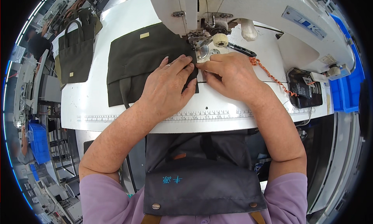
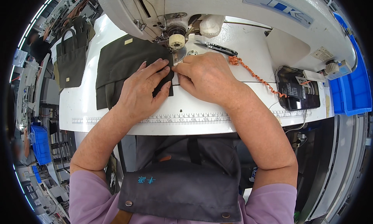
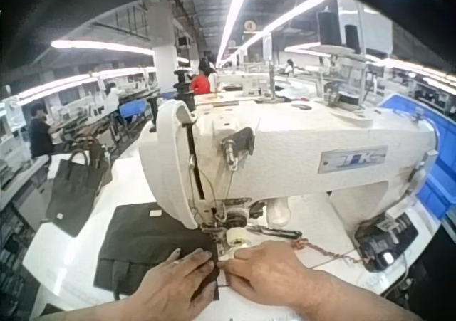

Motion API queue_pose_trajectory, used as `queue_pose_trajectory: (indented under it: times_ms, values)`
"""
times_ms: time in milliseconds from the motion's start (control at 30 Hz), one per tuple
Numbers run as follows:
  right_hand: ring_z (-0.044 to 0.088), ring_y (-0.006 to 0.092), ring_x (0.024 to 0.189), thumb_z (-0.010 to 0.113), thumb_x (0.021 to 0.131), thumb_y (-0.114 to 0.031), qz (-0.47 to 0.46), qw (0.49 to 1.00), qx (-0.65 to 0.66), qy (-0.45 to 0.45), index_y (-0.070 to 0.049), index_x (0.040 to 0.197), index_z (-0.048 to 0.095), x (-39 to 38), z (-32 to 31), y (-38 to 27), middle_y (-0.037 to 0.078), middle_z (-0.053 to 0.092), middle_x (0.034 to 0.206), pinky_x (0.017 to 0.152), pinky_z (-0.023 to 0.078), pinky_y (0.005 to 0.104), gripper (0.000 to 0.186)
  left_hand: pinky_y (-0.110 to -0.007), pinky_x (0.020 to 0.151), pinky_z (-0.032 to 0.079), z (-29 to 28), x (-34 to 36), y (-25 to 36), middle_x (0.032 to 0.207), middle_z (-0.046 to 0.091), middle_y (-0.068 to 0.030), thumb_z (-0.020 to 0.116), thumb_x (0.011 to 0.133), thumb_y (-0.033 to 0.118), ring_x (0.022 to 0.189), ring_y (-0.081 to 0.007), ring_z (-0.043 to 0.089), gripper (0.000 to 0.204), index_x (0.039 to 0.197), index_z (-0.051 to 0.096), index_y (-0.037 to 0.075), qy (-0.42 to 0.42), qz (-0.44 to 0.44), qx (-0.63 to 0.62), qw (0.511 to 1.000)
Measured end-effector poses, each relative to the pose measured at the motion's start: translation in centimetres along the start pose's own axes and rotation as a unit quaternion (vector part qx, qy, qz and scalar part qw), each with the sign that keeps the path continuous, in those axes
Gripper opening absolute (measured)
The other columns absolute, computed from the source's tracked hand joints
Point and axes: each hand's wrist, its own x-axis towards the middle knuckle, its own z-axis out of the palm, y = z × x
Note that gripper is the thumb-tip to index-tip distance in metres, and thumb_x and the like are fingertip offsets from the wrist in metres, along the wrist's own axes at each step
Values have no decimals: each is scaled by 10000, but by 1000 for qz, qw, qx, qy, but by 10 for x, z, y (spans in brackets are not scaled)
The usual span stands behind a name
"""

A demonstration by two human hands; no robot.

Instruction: Sewing fabric components together to assemble a canvas bag using an industrial sewing machine.

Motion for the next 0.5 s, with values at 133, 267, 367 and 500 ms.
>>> queue_pose_trajectory:
  times_ms: [133,267,367,500]
  values:
    - [684,291,718,680,820,-133,-4,1000,-21,-8,-98,978,772,0,2,0,57,660,758,635,543,435,186,-512,1107,475,1,0,-5,1325,656,-132,686,910,153,1249,-299,628,331,1197,703,-11,-6,6,-2,1000]
    - [680,289,739,689,851,-170,1,999,-42,6,-109,1024,767,4,4,1,58,652,791,648,544,431,200,-506,1110,475,4,8,-16,1320,663,-128,674,918,156,1244,-287,630,324,1196,707,-8,5,11,6,1000]
    - [678,289,772,692,887,-215,27,997,-71,-1,-120,1081,757,6,6,0,67,641,832,675,545,428,225,-496,1113,476,9,19,-28,1301,675,-127,666,924,161,1243,-276,630,318,1188,713,-9,3,11,12,1000]
    - [679,293,806,683,916,-238,48,996,-74,-14,-124,1121,748,6,5,1,78,636,872,705,545,432,244,-482,1085,497,12,34,-43,1232,700,-140,665,921,158,1152,-304,666,295,1160,720,-6,22,32,18,999]
